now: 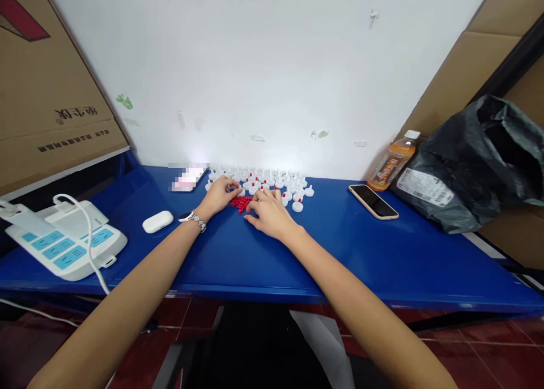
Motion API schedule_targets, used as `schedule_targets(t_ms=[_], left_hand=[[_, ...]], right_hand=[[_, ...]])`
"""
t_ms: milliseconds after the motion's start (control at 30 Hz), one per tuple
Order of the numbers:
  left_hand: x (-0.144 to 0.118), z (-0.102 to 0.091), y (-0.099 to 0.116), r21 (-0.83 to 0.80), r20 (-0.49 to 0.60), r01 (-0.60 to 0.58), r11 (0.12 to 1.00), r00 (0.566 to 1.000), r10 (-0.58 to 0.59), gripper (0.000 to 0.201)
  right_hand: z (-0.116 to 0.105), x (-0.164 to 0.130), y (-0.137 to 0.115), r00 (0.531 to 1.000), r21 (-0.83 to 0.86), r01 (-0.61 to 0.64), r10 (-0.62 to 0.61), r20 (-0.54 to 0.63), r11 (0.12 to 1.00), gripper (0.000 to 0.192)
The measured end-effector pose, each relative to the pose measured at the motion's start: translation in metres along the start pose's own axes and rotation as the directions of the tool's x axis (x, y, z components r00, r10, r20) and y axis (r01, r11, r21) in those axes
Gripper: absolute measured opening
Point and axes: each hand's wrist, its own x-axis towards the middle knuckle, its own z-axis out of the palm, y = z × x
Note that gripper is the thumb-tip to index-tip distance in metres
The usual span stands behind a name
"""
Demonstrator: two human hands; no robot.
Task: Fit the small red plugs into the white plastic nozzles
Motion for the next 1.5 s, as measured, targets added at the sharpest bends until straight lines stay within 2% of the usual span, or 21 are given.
schedule_targets(t_ms=[67, 133, 233, 333, 400, 567, 633, 700, 767, 867, 933, 1033, 1233, 1367, 1433, 1500], left_hand=[[0.001, -0.001, 0.003, -0.001, -0.012, -0.019, 1.000, 1.000, 0.019, 0.017], [0.001, -0.005, 0.008, -0.029, -0.069, -0.038, 0.999, 0.997, 0.036, 0.016], [-0.001, -0.011, 0.019, -0.152, -0.138, -0.075, 0.986, 0.989, 0.054, 0.015], [-0.009, -0.015, 0.031, -0.305, -0.080, -0.083, 0.949, 0.995, 0.061, 0.017], [-0.016, -0.016, 0.037, -0.342, -0.025, -0.071, 0.937, 0.997, 0.067, 0.019], [-0.030, -0.023, 0.047, -0.234, 0.024, -0.131, 0.963, 0.990, 0.140, 0.031], [-0.032, -0.026, 0.050, -0.186, 0.033, -0.153, 0.971, 0.986, 0.162, 0.031], [-0.033, -0.027, 0.053, -0.155, 0.064, -0.147, 0.977, 0.985, 0.159, 0.023], [-0.034, -0.026, 0.054, -0.150, 0.100, -0.132, 0.980, 0.984, 0.147, 0.022], [-0.035, -0.022, 0.056, -0.146, 0.132, -0.126, 0.981, 0.980, 0.146, 0.029], [-0.037, -0.020, 0.058, -0.131, 0.150, -0.131, 0.983, 0.977, 0.150, 0.031], [-0.039, -0.017, 0.063, -0.126, 0.175, -0.142, 0.982, 0.971, 0.163, 0.034], [-0.040, -0.015, 0.071, -0.181, 0.200, -0.142, 0.973, 0.963, 0.178, 0.033], [-0.040, -0.013, 0.074, -0.204, 0.184, -0.132, 0.970, 0.968, 0.170, 0.031], [-0.040, -0.012, 0.075, -0.214, 0.164, -0.126, 0.969, 0.973, 0.163, 0.031], [-0.040, -0.011, 0.076, -0.226, 0.145, -0.116, 0.967, 0.978, 0.151, 0.032]], right_hand=[[0.001, 0.000, 0.000, 1.000, -0.003, 0.005, -0.005, -0.002, 1.000, 0.014], [0.002, 0.000, 0.000, 1.000, -0.003, 0.009, -0.009, -0.005, 1.000, 0.013], [0.002, 0.000, 0.001, 1.000, 0.005, 0.006, -0.006, -0.007, 1.000, 0.013], [0.003, -0.001, 0.002, 1.000, 0.012, 0.002, -0.002, 0.000, 1.000, 0.014], [0.003, -0.001, 0.001, 1.000, 0.006, 0.005, -0.005, 0.003, 1.000, 0.014], [0.002, -0.002, 0.001, 1.000, 0.010, 0.015, -0.015, -0.023, 1.000, 0.013], [0.001, -0.001, 0.003, 0.996, 0.079, -0.004, 0.011, -0.087, 0.997, 0.011], [0.002, 0.000, 0.006, 0.982, 0.240, -0.049, 0.091, -0.167, 0.970, 0.011], [0.003, 0.002, 0.009, 0.952, 0.489, -0.093, 0.222, -0.212, 0.867, 0.014], [0.009, 0.005, 0.012, 0.901, 0.808, -0.080, 0.388, -0.191, 0.584, 0.022], [0.013, 0.008, 0.011, 0.880, 0.902, -0.040, 0.443, -0.172, 0.429, 0.028], [0.015, 0.010, 0.006, 0.873, 0.945, -0.005, 0.463, -0.156, 0.327, 0.031], [0.014, 0.012, -0.003, 0.880, 0.954, -0.011, 0.456, -0.133, 0.300, 0.033], [0.016, 0.011, -0.008, 0.837, 0.959, 0.010, 0.522, -0.163, 0.283, 0.035], [0.018, 0.011, -0.011, 0.810, 0.947, 0.013, 0.552, -0.198, 0.321, 0.036], [0.018, 0.010, -0.014, 0.794, 0.914, 0.004, 0.555, -0.250, 0.406, 0.037]])
